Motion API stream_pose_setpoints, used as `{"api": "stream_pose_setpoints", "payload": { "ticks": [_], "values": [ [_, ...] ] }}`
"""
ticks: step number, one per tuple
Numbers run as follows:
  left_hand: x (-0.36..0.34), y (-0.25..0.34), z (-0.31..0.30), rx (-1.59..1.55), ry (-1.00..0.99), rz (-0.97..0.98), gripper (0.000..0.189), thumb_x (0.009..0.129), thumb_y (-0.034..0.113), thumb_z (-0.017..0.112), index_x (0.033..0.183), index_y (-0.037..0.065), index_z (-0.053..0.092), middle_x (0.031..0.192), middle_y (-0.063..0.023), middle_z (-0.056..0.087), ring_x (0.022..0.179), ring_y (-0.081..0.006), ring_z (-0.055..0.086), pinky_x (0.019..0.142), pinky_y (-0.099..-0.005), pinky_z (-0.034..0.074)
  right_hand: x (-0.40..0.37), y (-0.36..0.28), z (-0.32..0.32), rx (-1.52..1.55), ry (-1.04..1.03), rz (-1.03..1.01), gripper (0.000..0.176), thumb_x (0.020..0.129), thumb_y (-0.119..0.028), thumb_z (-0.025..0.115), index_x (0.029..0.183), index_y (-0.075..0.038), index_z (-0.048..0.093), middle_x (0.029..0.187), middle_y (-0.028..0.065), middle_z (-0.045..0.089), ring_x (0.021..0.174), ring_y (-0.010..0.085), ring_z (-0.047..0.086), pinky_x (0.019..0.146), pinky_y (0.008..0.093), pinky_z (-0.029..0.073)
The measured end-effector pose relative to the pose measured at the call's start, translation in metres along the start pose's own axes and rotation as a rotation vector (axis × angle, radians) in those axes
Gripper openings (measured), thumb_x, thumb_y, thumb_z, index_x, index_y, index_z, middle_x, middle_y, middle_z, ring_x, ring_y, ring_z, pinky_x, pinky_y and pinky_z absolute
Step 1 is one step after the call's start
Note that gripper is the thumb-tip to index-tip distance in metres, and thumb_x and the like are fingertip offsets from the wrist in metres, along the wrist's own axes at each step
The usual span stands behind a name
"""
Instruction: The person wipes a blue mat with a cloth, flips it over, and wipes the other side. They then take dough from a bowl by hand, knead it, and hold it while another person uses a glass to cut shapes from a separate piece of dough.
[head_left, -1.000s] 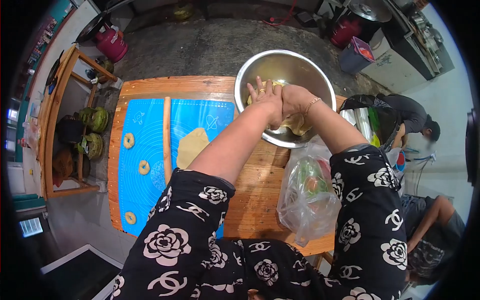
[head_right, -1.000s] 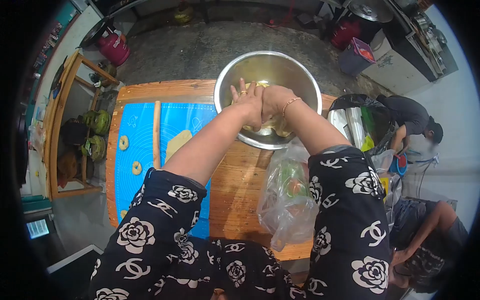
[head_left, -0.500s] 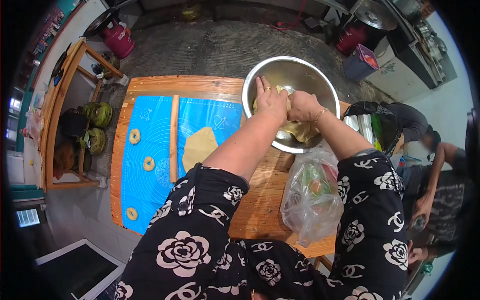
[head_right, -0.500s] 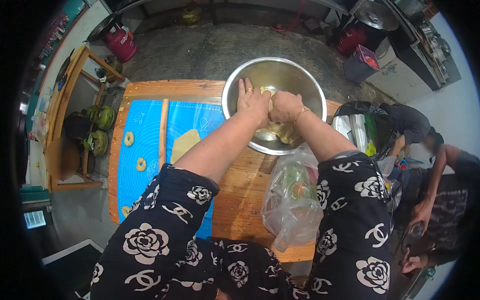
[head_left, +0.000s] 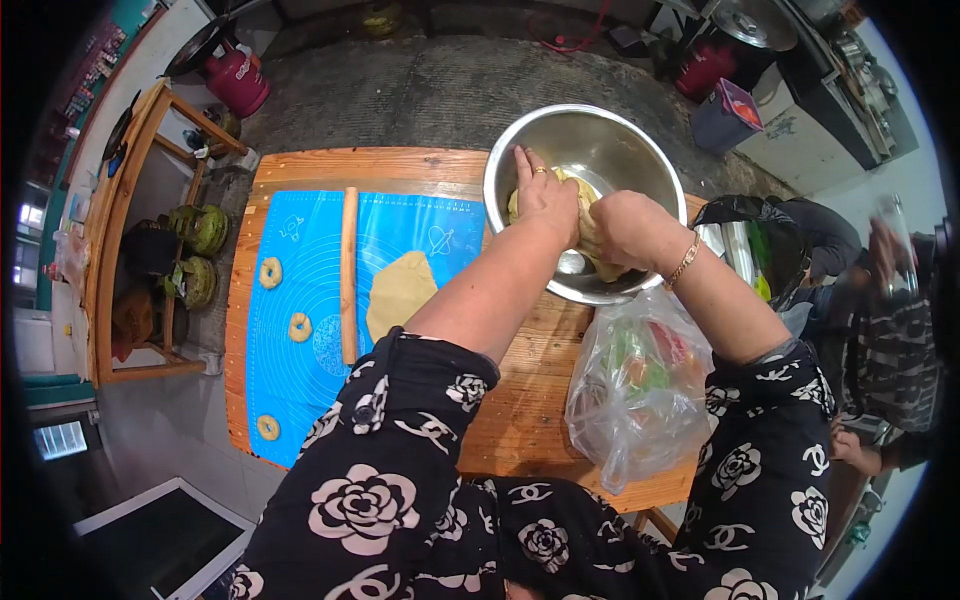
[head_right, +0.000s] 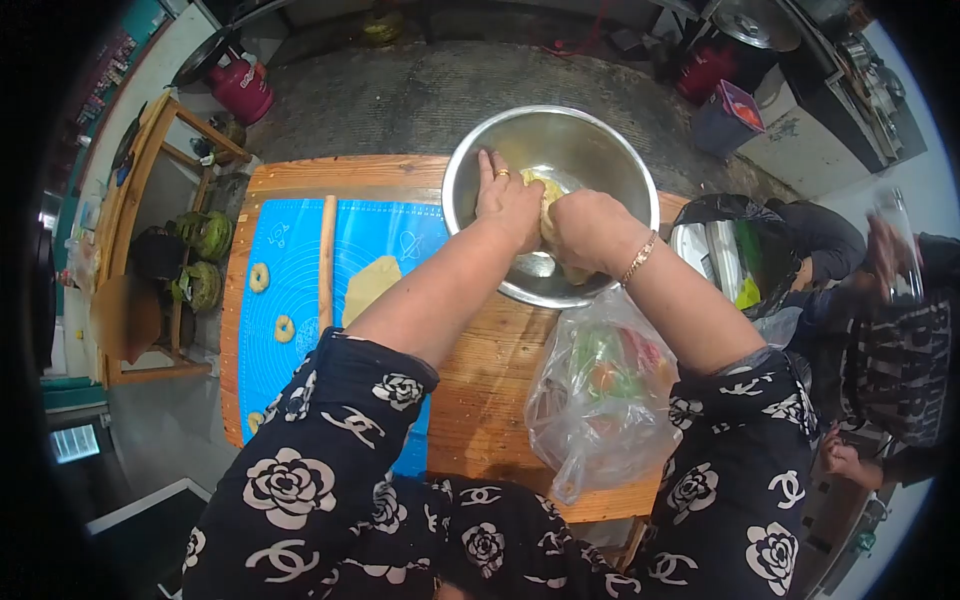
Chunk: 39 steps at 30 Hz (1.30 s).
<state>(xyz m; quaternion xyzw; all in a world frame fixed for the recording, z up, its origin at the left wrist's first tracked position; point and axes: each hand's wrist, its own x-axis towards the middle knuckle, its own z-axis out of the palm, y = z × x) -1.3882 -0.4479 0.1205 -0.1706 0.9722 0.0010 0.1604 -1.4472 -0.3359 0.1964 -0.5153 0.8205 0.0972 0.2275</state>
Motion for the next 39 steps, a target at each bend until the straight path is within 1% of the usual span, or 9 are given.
{"api": "stream_pose_setpoints", "payload": {
  "ticks": [2,5,8,11,20,26,29,35,39],
  "values": [
    [-0.003,0.001,-0.003,0.016,0.001,0.031,0.069,0.080,0.042,0.069,0.139,0.012,0.052,0.150,-0.0243,0.042,0.147,-0.0474,0.019,0.117,-0.0659,-0.002,0.000,-0.006,-0.006,0.053,-0.045,0.100,0.034,0.065,-0.022,0.086,0.088,-0.004,0.070,0.091,0.0197,0.070,0.096,0.0366,0.067,0.088,0.0448,0.051],
    [-0.006,0.002,-0.004,0.040,0.039,0.059,0.068,0.080,0.040,0.071,0.139,0.013,0.053,0.150,-0.0229,0.042,0.147,-0.0467,0.020,0.115,-0.0693,-0.001,0.016,-0.014,0.004,-0.220,0.182,0.170,0.055,0.061,-0.033,0.091,0.102,-0.003,0.071,0.102,0.0165,0.072,0.104,0.0336,0.068,0.089,0.0477,0.050],
    [-0.002,0.001,0.002,0.036,0.052,0.049,0.073,0.077,0.044,0.074,0.139,0.012,0.053,0.149,-0.0222,0.043,0.147,-0.0459,0.020,0.116,-0.0692,0.000,0.057,-0.003,0.014,-0.028,-0.127,0.139,0.065,0.060,-0.029,0.091,0.118,-0.010,0.069,0.116,0.0105,0.071,0.110,0.0275,0.067,0.094,0.0578,0.044],
    [0.000,0.001,0.007,0.006,0.062,0.032,0.075,0.077,0.047,0.074,0.140,0.011,0.052,0.149,-0.0220,0.043,0.147,-0.0456,0.021,0.116,-0.0681,0.000,0.064,-0.003,0.002,0.035,-0.250,0.234,0.065,0.059,-0.028,0.090,0.118,-0.012,0.070,0.118,0.0072,0.071,0.111,0.0278,0.067,0.094,0.0542,0.043],
    [-0.002,0.003,-0.004,0.048,0.022,-0.023,0.069,0.084,0.045,0.066,0.138,0.004,0.053,0.151,-0.0246,0.041,0.146,-0.0448,0.023,0.118,-0.0634,0.001,0.073,0.009,0.017,-0.004,-0.166,0.302,0.045,0.062,-0.023,0.082,0.104,-0.009,0.075,0.105,0.0113,0.074,0.104,0.0286,0.070,0.093,0.0511,0.044],
    [-0.003,0.003,-0.008,0.042,0.019,-0.034,0.070,0.081,0.045,0.068,0.134,-0.001,0.056,0.149,-0.0259,0.042,0.146,-0.0458,0.023,0.120,-0.0594,0.003,0.050,0.017,0.034,0.087,0.082,0.180,0.038,0.066,-0.027,0.077,0.096,-0.005,0.074,0.096,0.0197,0.073,0.096,0.0350,0.070,0.091,0.0502,0.047],
    [-0.001,0.002,-0.007,0.028,0.019,-0.038,0.069,0.081,0.045,0.068,0.132,-0.001,0.058,0.149,-0.0267,0.042,0.146,-0.0460,0.022,0.121,-0.0573,0.002,0.034,0.013,0.030,0.099,0.168,0.130,0.032,0.070,-0.030,0.074,0.091,-0.005,0.073,0.090,0.0200,0.072,0.092,0.0367,0.069,0.091,0.0486,0.046],
    [-0.005,0.003,-0.006,0.041,0.022,-0.028,0.060,0.087,0.037,0.062,0.135,0.001,0.058,0.151,-0.0240,0.041,0.146,-0.0457,0.023,0.119,-0.0613,0.001,0.015,0.018,0.038,0.103,0.304,-0.058,0.015,0.071,-0.021,0.071,0.080,-0.009,0.066,0.086,0.0178,0.069,0.092,0.0377,0.065,0.090,0.0472,0.043],
    [-0.005,0.003,-0.006,0.080,0.012,-0.027,0.057,0.087,0.036,0.062,0.133,0.003,0.060,0.150,-0.0230,0.044,0.146,-0.0464,0.023,0.118,-0.0628,0.001,0.004,0.016,0.031,0.151,0.338,-0.153,0.013,0.069,-0.014,0.071,0.076,-0.008,0.063,0.086,0.0176,0.068,0.092,0.0377,0.063,0.089,0.0460,0.043]
  ]
}}
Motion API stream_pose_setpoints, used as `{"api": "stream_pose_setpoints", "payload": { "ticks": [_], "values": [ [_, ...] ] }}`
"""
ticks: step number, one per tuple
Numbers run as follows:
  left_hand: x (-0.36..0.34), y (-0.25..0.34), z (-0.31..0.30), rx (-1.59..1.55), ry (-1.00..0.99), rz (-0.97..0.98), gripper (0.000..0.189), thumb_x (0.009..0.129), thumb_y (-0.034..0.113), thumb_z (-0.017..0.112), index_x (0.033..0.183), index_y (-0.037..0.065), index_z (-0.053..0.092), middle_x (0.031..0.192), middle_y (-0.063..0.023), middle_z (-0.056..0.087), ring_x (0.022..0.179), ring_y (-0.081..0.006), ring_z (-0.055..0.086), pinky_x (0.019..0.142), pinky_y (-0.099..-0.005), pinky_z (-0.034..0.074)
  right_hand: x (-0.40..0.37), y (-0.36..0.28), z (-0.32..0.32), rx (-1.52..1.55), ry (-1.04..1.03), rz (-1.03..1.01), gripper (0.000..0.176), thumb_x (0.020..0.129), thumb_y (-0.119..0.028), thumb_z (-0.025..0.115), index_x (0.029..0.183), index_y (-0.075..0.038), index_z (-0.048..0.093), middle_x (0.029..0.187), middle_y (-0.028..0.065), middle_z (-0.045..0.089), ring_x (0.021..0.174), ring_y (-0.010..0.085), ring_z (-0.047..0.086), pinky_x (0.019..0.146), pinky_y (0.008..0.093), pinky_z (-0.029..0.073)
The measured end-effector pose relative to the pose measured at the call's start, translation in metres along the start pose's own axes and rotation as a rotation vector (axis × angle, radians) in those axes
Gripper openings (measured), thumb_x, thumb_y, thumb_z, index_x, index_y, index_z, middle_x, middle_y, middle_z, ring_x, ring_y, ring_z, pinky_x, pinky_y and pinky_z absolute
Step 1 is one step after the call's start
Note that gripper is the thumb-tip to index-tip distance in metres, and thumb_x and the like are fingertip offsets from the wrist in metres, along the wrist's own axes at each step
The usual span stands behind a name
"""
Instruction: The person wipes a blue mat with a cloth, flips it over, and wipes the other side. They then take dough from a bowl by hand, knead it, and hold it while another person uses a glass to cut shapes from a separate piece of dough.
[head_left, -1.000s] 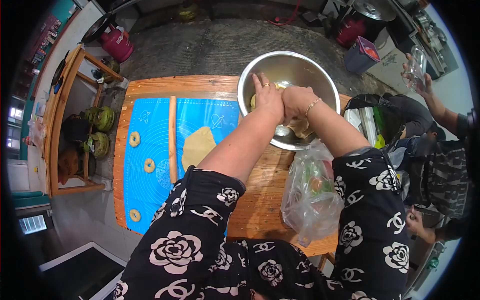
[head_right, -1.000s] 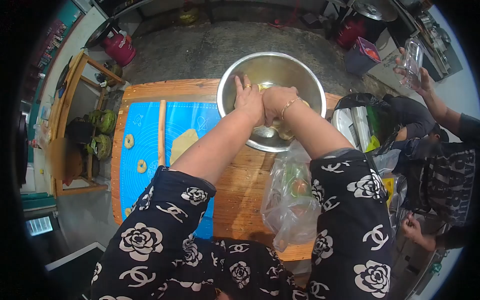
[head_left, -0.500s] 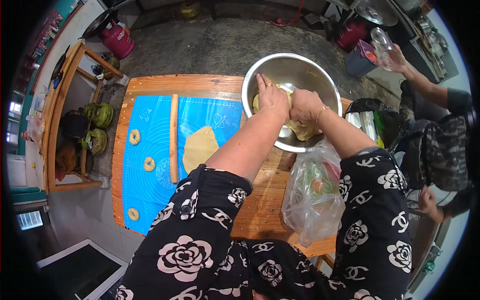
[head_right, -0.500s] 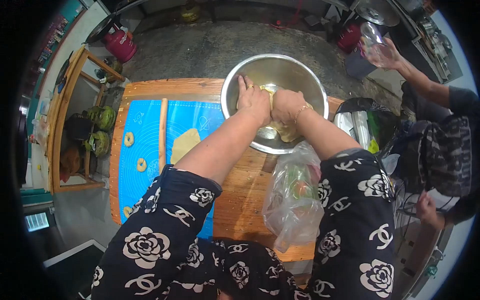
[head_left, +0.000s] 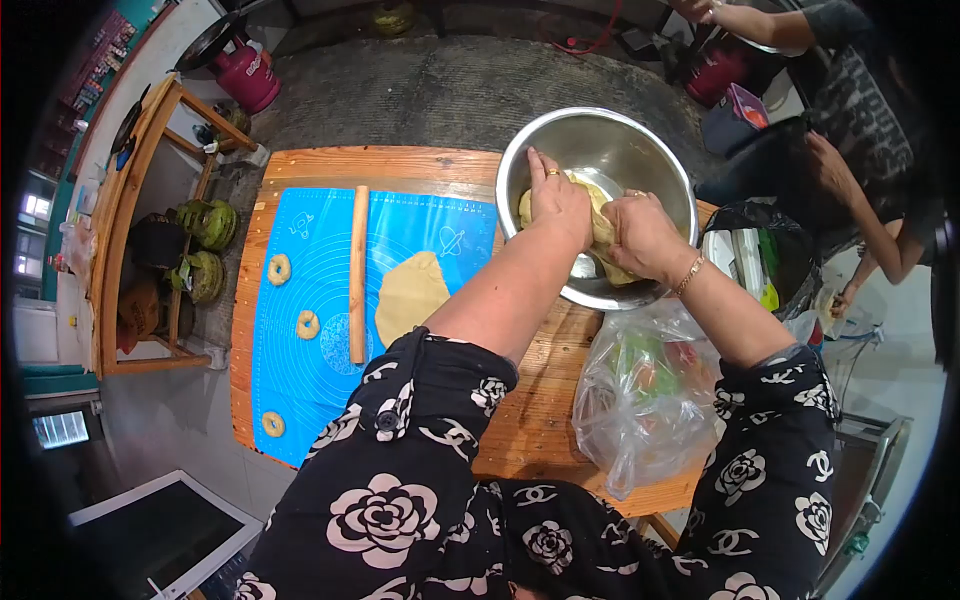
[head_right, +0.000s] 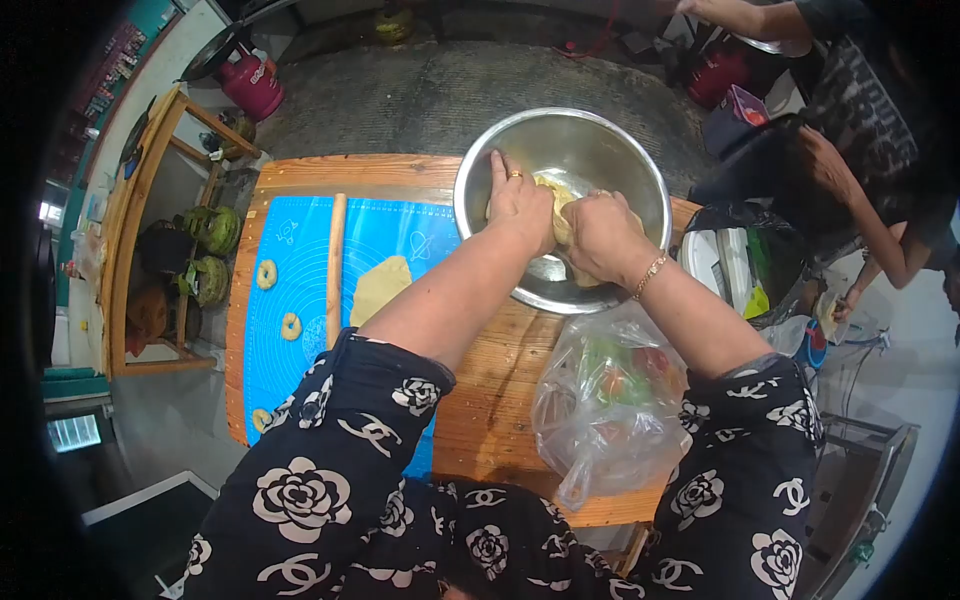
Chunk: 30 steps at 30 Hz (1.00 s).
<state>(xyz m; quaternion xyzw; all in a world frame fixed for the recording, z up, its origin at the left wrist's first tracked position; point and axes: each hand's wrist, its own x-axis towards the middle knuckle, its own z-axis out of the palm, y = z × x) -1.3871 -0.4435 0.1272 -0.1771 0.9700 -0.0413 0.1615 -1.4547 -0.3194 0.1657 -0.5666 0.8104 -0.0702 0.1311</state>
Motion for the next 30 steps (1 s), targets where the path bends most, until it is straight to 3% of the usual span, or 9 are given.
{"api": "stream_pose_setpoints", "payload": {
  "ticks": [5,8,11,12,15,16,19,22,30],
  "values": [
    [0.000,0.000,-0.001,0.027,-0.028,0.016,0.053,0.087,0.037,0.062,0.130,0.005,0.064,0.147,-0.0208,0.048,0.144,-0.0457,0.027,0.117,-0.0643,0.001,-0.007,-0.002,-0.004,0.042,0.031,-0.097,0.013,0.066,-0.012,0.071,0.072,-0.007,0.061,0.080,0.0192,0.066,0.085,0.0394,0.063,0.083,0.0453,0.049],
    [0.001,0.000,-0.004,0.039,-0.035,0.012,0.053,0.087,0.039,0.064,0.128,0.006,0.065,0.145,-0.0193,0.050,0.143,-0.0453,0.029,0.117,-0.0648,0.001,-0.009,0.003,-0.004,-0.024,-0.025,-0.094,0.023,0.067,-0.022,0.076,0.076,-0.003,0.066,0.081,0.0230,0.067,0.087,0.0401,0.065,0.082,0.0447,0.052],
    [0.006,0.001,0.002,-0.001,-0.007,0.022,0.061,0.078,0.044,0.072,0.124,0.004,0.066,0.143,-0.0211,0.051,0.143,-0.0450,0.030,0.118,-0.0633,0.002,0.008,-0.012,-0.032,-0.105,-0.369,0.128,0.046,0.069,-0.038,0.079,0.085,0.003,0.070,0.088,0.0294,0.067,0.089,0.0407,0.067,0.083,0.0429,0.054],
    [0.008,0.001,0.005,-0.016,0.005,0.023,0.065,0.074,0.045,0.076,0.122,0.004,0.067,0.142,-0.0222,0.052,0.143,-0.0449,0.030,0.119,-0.0625,0.003,0.020,-0.017,-0.041,-0.054,-0.429,0.255,0.069,0.061,-0.054,0.083,0.091,0.006,0.068,0.097,0.0279,0.068,0.096,0.0428,0.065,0.082,0.0457,0.052],
    [0.010,0.002,0.011,-0.033,0.051,0.013,0.075,0.067,0.051,0.082,0.122,0.003,0.066,0.139,-0.0213,0.054,0.141,-0.0443,0.033,0.119,-0.0615,0.003,0.038,0.012,-0.025,0.004,-0.204,0.170,0.076,0.053,-0.055,0.085,0.092,0.008,0.071,0.097,0.0284,0.070,0.086,0.0384,0.071,0.080,0.0403,0.056],
    [0.006,0.001,0.008,-0.029,0.043,0.023,0.077,0.067,0.052,0.082,0.123,0.003,0.065,0.138,-0.0213,0.054,0.141,-0.0441,0.033,0.120,-0.0611,0.003,0.051,0.019,-0.024,0.028,-0.368,0.259,0.080,0.045,-0.052,0.088,0.095,0.009,0.072,0.101,0.0244,0.071,0.089,0.0344,0.071,0.080,0.0387,0.056],
    [0.001,-0.001,-0.001,-0.008,0.023,0.040,0.082,0.067,0.056,0.081,0.126,0.002,0.063,0.139,-0.0213,0.054,0.142,-0.0434,0.033,0.120,-0.0603,0.003,0.067,0.029,-0.003,0.211,-0.718,0.345,0.078,0.046,-0.046,0.089,0.098,0.009,0.071,0.103,0.0241,0.071,0.090,0.0323,0.070,0.078,0.0372,0.056],
    [0.001,0.000,-0.002,0.004,-0.004,0.029,0.086,0.068,0.060,0.079,0.129,0.001,0.061,0.141,-0.0215,0.053,0.143,-0.0424,0.031,0.120,-0.0600,0.003,0.068,0.035,0.003,0.265,-0.733,0.435,0.075,0.048,-0.041,0.089,0.099,0.010,0.071,0.104,0.0228,0.070,0.090,0.0312,0.069,0.077,0.0355,0.056],
    [0.005,0.001,-0.001,0.014,-0.036,-0.008,0.075,0.078,0.047,0.071,0.134,-0.001,0.058,0.147,-0.0217,0.047,0.146,-0.0398,0.027,0.120,-0.0582,-0.001,0.052,0.029,0.010,0.068,-0.518,0.381,0.058,0.055,-0.037,0.082,0.100,-0.001,0.075,0.104,0.0202,0.072,0.100,0.0366,0.068,0.092,0.0563,0.046]
  ]
}}
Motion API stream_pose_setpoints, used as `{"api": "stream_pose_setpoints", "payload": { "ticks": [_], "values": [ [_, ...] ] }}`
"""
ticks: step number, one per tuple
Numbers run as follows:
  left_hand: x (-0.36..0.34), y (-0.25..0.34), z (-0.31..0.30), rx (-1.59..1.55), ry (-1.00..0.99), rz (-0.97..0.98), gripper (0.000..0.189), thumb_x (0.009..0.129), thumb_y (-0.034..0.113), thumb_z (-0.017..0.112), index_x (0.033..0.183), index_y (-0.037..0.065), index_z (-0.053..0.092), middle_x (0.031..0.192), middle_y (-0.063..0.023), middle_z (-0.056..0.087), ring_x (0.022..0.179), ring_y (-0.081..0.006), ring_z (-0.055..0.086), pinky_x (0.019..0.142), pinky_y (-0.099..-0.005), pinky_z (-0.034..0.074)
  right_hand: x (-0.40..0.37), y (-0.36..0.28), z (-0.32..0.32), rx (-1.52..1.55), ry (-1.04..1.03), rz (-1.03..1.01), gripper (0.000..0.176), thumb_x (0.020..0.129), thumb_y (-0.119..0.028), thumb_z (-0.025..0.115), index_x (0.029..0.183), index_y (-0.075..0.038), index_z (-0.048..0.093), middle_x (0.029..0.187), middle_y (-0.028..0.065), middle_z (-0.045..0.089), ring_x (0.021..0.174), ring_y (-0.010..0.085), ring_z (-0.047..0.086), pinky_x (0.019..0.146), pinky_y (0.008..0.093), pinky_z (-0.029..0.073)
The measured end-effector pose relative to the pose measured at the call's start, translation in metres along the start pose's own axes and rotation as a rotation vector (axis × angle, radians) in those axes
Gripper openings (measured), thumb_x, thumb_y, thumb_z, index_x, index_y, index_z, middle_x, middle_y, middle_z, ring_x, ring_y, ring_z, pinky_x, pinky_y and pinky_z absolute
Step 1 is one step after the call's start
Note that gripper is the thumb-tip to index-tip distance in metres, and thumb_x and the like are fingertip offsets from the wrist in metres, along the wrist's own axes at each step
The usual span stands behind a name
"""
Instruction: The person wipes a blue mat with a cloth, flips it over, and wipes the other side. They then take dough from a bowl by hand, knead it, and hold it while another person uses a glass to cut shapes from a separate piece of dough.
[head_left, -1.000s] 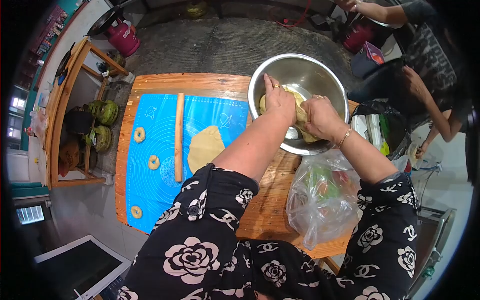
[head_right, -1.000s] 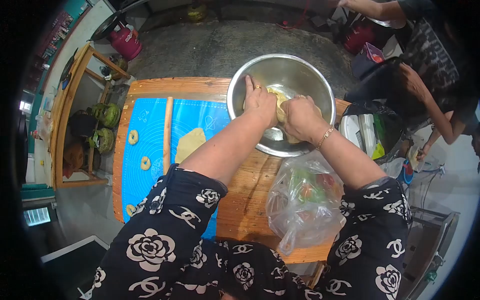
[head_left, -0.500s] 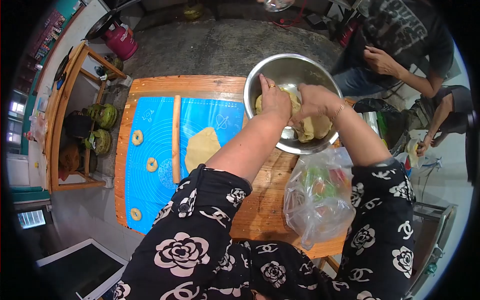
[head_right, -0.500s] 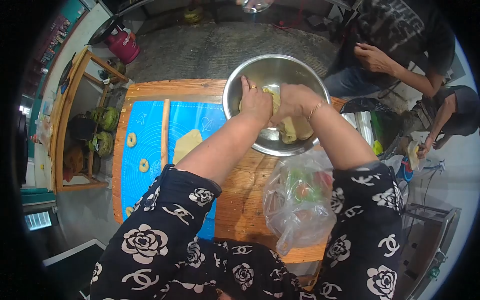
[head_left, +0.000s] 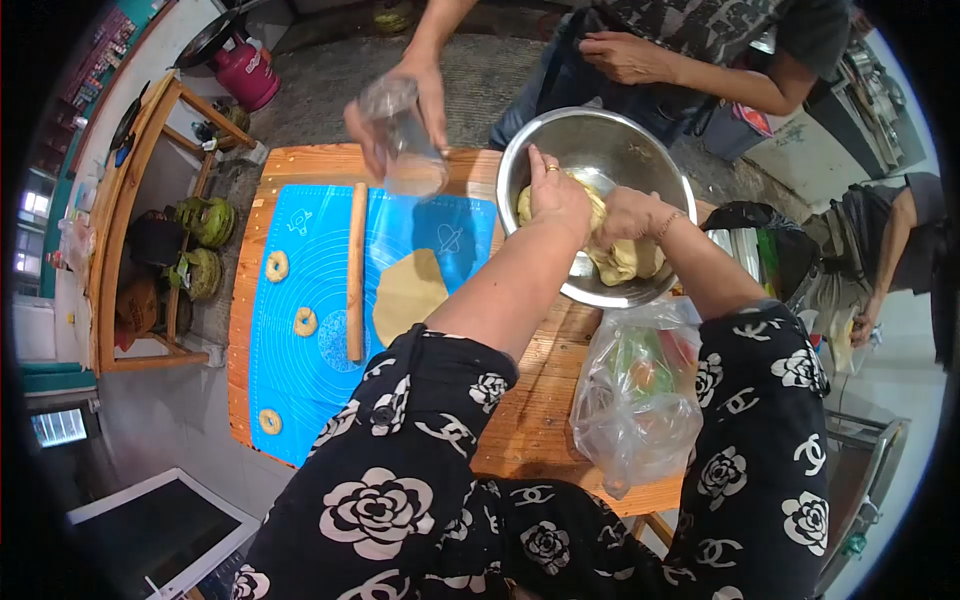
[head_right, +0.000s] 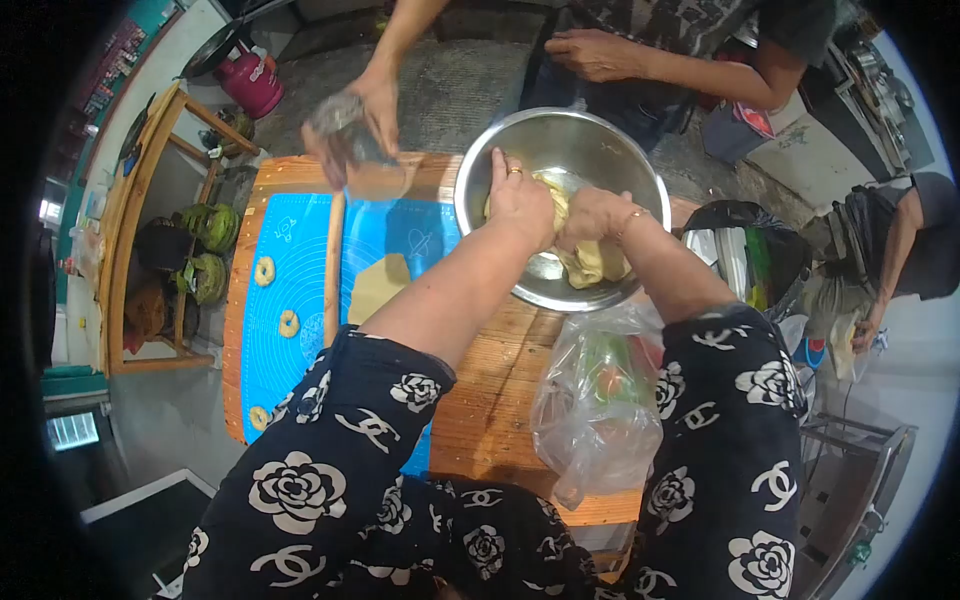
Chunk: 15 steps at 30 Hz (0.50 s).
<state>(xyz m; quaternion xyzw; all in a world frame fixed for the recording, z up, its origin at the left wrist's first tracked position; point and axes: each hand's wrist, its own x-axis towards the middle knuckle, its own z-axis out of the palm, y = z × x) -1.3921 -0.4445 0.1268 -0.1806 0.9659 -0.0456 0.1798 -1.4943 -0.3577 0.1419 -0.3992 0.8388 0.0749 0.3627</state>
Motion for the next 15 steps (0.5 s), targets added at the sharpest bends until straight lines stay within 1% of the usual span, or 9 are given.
{"api": "stream_pose_setpoints", "payload": {
  "ticks": [1,2,4,5,6,7,10,13,15],
  "values": [
    [0.000,-0.001,0.000,-0.023,-0.014,0.004,0.073,0.079,0.045,0.070,0.134,-0.001,0.057,0.147,-0.0212,0.047,0.146,-0.0393,0.027,0.120,-0.0581,-0.001,-0.005,0.000,0.001,0.000,0.013,-0.011,0.056,0.056,-0.037,0.081,0.099,-0.001,0.075,0.103,0.0204,0.072,0.100,0.0368,0.068,0.092,0.0584,0.044],
    [0.000,-0.002,-0.002,-0.045,-0.026,0.009,0.071,0.080,0.042,0.069,0.135,-0.001,0.057,0.148,-0.0207,0.047,0.146,-0.0389,0.027,0.120,-0.0580,-0.001,-0.012,0.002,0.001,0.037,0.029,-0.063,0.053,0.058,-0.037,0.079,0.096,0.001,0.073,0.097,0.0204,0.072,0.097,0.0358,0.068,0.089,0.0565,0.044],
    [0.002,-0.001,-0.002,-0.050,-0.027,0.007,0.068,0.082,0.037,0.065,0.136,-0.002,0.055,0.148,-0.0198,0.047,0.146,-0.0378,0.028,0.120,-0.0578,-0.002,-0.006,0.018,0.014,0.146,0.098,-0.089,0.049,0.058,-0.036,0.079,0.091,-0.001,0.073,0.093,0.0190,0.072,0.095,0.0356,0.068,0.088,0.0551,0.044],
    [0.003,0.000,0.002,-0.025,0.007,-0.003,0.061,0.086,0.036,0.060,0.135,0.000,0.058,0.146,-0.0175,0.049,0.145,-0.0374,0.030,0.119,-0.0592,-0.002,-0.002,0.024,0.022,0.204,0.132,-0.102,0.047,0.057,-0.036,0.080,0.089,-0.001,0.072,0.091,0.0183,0.072,0.094,0.0355,0.068,0.088,0.0543,0.044],
    [0.003,0.002,0.005,-0.001,0.038,-0.011,0.054,0.090,0.035,0.056,0.134,0.003,0.060,0.145,-0.0152,0.052,0.144,-0.0370,0.032,0.119,-0.0606,-0.002,-0.016,0.017,0.016,0.162,0.182,-0.118,0.041,0.059,-0.037,0.079,0.082,-0.004,0.070,0.084,0.0153,0.072,0.087,0.0319,0.068,0.086,0.0520,0.044],
    [0.001,0.002,0.006,0.026,0.071,-0.018,0.048,0.094,0.034,0.052,0.132,0.006,0.063,0.143,-0.0129,0.055,0.143,-0.0367,0.033,0.118,-0.0620,-0.001,-0.023,0.015,0.013,0.207,0.172,-0.130,0.039,0.060,-0.036,0.079,0.081,-0.004,0.070,0.081,0.0142,0.071,0.084,0.0306,0.068,0.086,0.0499,0.045],
    [-0.004,0.001,-0.004,0.050,-0.009,0.004,0.050,0.094,0.035,0.052,0.135,0.006,0.060,0.146,-0.0125,0.052,0.145,-0.0348,0.032,0.118,-0.0628,-0.003,-0.039,0.014,0.009,0.326,0.146,-0.160,0.036,0.062,-0.035,0.080,0.078,-0.005,0.068,0.076,0.0115,0.069,0.078,0.0272,0.067,0.084,0.0433,0.046],
    [-0.004,-0.002,-0.003,-0.027,0.006,0.038,0.060,0.087,0.033,0.057,0.136,-0.002,0.056,0.146,-0.0185,0.049,0.145,-0.0371,0.030,0.120,-0.0588,-0.002,-0.044,0.014,0.006,0.384,0.146,-0.204,0.035,0.062,-0.032,0.081,0.080,-0.005,0.069,0.074,0.0104,0.069,0.073,0.0249,0.066,0.078,0.0367,0.049],
    [-0.005,-0.002,-0.002,-0.030,0.014,0.044,0.059,0.088,0.033,0.055,0.136,-0.002,0.056,0.146,-0.0188,0.049,0.144,-0.0371,0.031,0.120,-0.0591,-0.002,-0.044,0.019,0.006,0.413,0.146,-0.223,0.035,0.061,-0.031,0.082,0.081,-0.005,0.069,0.074,0.0106,0.069,0.071,0.0239,0.065,0.074,0.0331,0.050]
  ]
}}
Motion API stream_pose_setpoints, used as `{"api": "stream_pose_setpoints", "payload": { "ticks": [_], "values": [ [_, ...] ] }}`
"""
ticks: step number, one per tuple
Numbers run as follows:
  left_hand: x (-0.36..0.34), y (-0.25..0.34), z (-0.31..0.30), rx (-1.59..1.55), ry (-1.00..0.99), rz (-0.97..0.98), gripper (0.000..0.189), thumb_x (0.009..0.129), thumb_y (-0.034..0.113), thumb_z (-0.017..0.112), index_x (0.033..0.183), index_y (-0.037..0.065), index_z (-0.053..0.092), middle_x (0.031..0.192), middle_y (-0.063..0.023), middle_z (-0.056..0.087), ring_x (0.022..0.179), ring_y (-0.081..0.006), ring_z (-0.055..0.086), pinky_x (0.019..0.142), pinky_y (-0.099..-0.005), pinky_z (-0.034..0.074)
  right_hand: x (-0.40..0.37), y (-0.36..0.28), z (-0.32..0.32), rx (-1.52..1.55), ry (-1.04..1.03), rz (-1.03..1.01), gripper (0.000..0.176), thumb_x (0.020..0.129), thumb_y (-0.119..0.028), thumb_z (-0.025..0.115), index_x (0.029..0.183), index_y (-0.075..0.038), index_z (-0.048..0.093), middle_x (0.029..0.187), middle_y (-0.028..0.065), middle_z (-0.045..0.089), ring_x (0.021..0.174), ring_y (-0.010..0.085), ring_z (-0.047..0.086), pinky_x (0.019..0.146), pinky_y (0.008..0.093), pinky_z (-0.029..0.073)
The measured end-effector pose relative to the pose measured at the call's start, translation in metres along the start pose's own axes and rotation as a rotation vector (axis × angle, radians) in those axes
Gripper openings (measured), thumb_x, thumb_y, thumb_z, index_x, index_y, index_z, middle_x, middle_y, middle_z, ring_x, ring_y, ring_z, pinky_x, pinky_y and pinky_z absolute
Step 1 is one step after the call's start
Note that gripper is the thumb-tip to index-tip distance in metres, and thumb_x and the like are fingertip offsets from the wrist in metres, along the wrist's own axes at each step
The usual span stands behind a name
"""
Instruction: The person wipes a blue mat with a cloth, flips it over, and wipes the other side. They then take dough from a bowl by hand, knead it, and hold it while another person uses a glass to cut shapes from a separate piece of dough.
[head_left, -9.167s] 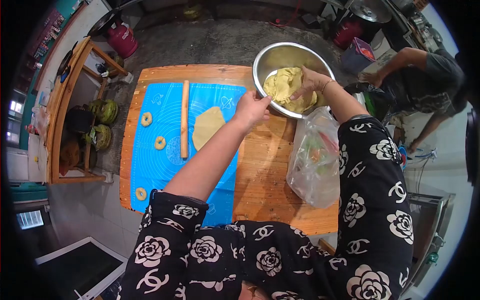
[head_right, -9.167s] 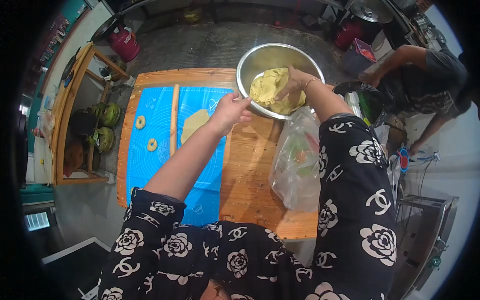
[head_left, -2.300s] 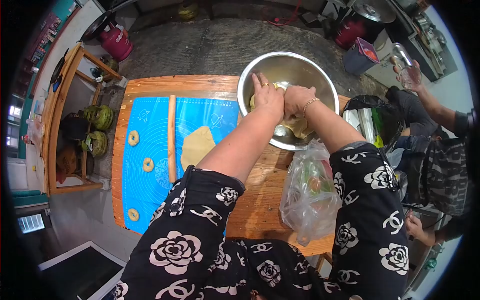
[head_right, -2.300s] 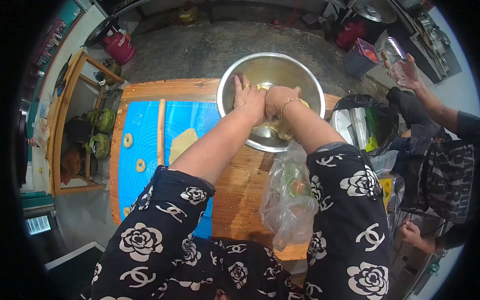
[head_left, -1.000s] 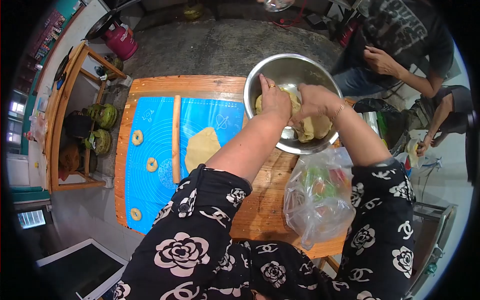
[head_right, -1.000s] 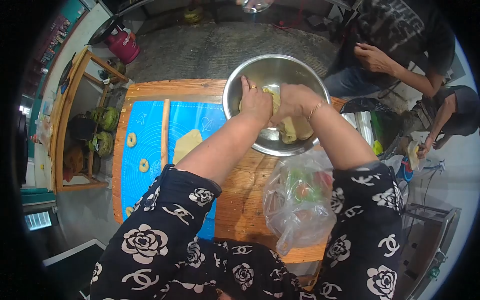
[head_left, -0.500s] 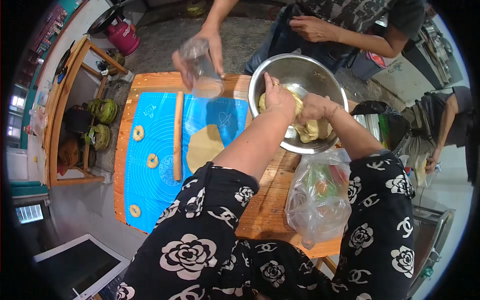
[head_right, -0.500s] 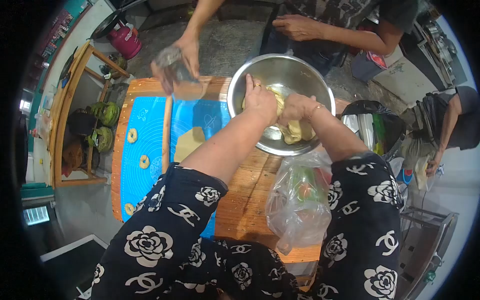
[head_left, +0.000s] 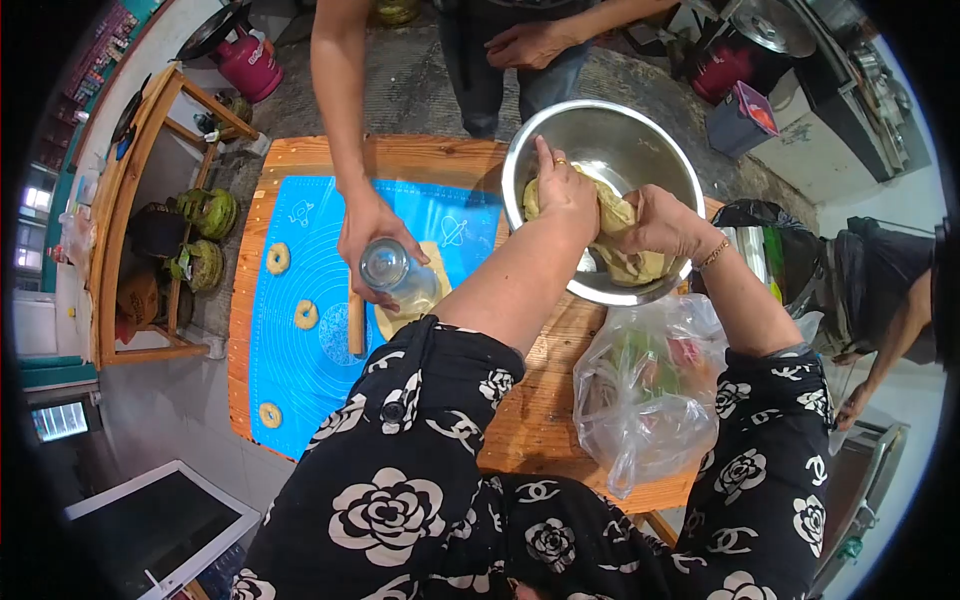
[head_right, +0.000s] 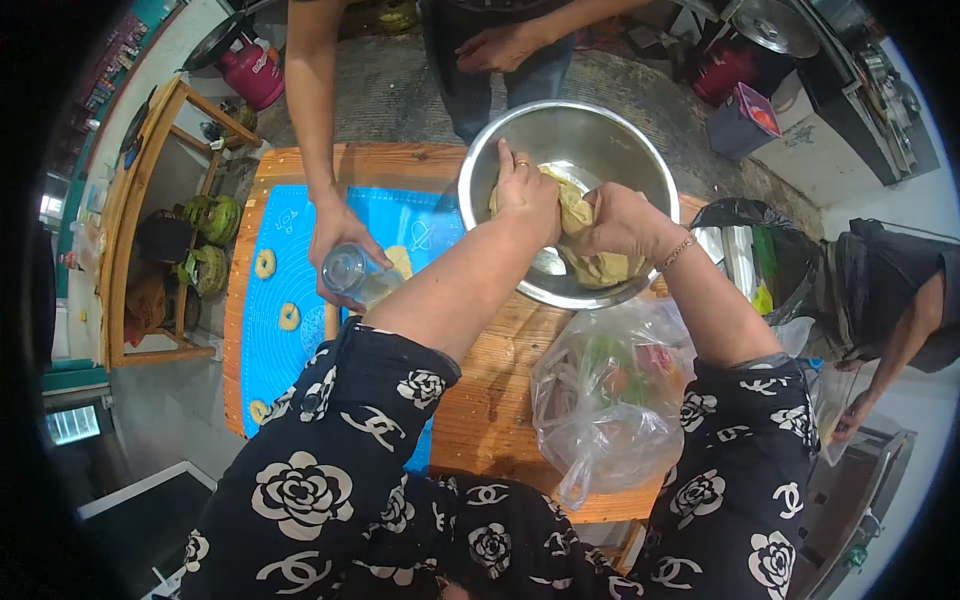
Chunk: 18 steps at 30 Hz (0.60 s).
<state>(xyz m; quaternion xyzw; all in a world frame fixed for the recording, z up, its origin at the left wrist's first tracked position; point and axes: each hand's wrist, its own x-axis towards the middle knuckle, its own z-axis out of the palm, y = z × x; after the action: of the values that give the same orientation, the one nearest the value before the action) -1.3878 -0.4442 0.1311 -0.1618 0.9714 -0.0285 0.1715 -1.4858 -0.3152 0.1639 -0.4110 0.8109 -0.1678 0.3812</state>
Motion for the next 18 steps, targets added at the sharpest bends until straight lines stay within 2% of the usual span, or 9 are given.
{"api": "stream_pose_setpoints", "payload": {
  "ticks": [3,6,9,10,12,13,18],
  "values": [
    [0.002,0.000,0.003,-0.004,0.007,0.000,0.057,0.089,0.032,0.054,0.136,-0.001,0.056,0.146,-0.0190,0.049,0.144,-0.0372,0.031,0.120,-0.0596,-0.003,-0.004,0.002,-0.001,-0.030,0.027,-0.078,0.035,0.062,-0.029,0.082,0.083,-0.004,0.070,0.073,0.0105,0.069,0.067,0.0221,0.063,0.071,0.0335,0.051],
    [0.002,0.001,0.007,-0.007,0.030,-0.006,0.056,0.090,0.031,0.052,0.136,-0.001,0.056,0.146,-0.0192,0.049,0.144,-0.0370,0.032,0.120,-0.0602,-0.004,-0.009,0.005,-0.001,0.062,0.033,-0.119,0.029,0.064,-0.020,0.081,0.083,-0.002,0.069,0.072,0.0073,0.068,0.066,0.0158,0.060,0.069,0.0317,0.051],
    [0.003,0.001,0.009,-0.014,0.048,-0.025,0.054,0.092,0.029,0.051,0.136,-0.001,0.056,0.147,-0.0191,0.048,0.145,-0.0367,0.031,0.119,-0.0605,-0.004,-0.019,-0.007,-0.010,0.185,-0.049,-0.133,0.020,0.073,0.006,0.074,0.092,0.004,0.068,0.082,-0.0039,0.067,0.075,0.0056,0.058,0.070,0.0247,0.051],
    [0.003,0.002,0.008,-0.015,0.050,-0.032,0.053,0.092,0.028,0.050,0.136,-0.001,0.055,0.147,-0.0191,0.048,0.145,-0.0366,0.031,0.119,-0.0605,-0.004,-0.022,-0.009,-0.013,0.228,-0.064,-0.138,0.019,0.073,0.006,0.074,0.091,0.004,0.068,0.082,-0.0039,0.067,0.075,0.0052,0.058,0.069,0.0245,0.051],
    [0.004,0.003,0.002,0.034,-0.040,-0.027,0.053,0.098,0.029,0.044,0.144,0.003,0.047,0.153,-0.0135,0.043,0.147,-0.0334,0.028,0.117,-0.0659,-0.006,-0.027,-0.010,-0.018,0.318,-0.096,-0.144,0.018,0.073,0.007,0.073,0.091,0.004,0.068,0.081,-0.0041,0.067,0.074,0.0045,0.058,0.068,0.0243,0.051],
    [0.003,0.003,-0.001,0.061,-0.084,-0.024,0.053,0.100,0.029,0.041,0.148,0.005,0.043,0.155,-0.0107,0.040,0.148,-0.0318,0.027,0.115,-0.0686,-0.007,-0.030,-0.014,-0.017,0.406,-0.077,-0.142,0.012,0.070,0.004,0.073,0.081,0.002,0.067,0.075,-0.0039,0.065,0.069,0.0053,0.055,0.063,0.0257,0.048],
    [0.003,0.004,-0.002,0.048,-0.078,-0.014,0.052,0.101,0.030,0.041,0.147,0.006,0.044,0.156,-0.0110,0.040,0.148,-0.0324,0.027,0.115,-0.0696,-0.007,-0.042,-0.030,-0.029,0.380,-0.041,-0.130,0.012,0.072,0.003,0.075,0.082,0.001,0.067,0.075,-0.0040,0.065,0.069,0.0050,0.056,0.063,0.0252,0.049]
  ]
}}
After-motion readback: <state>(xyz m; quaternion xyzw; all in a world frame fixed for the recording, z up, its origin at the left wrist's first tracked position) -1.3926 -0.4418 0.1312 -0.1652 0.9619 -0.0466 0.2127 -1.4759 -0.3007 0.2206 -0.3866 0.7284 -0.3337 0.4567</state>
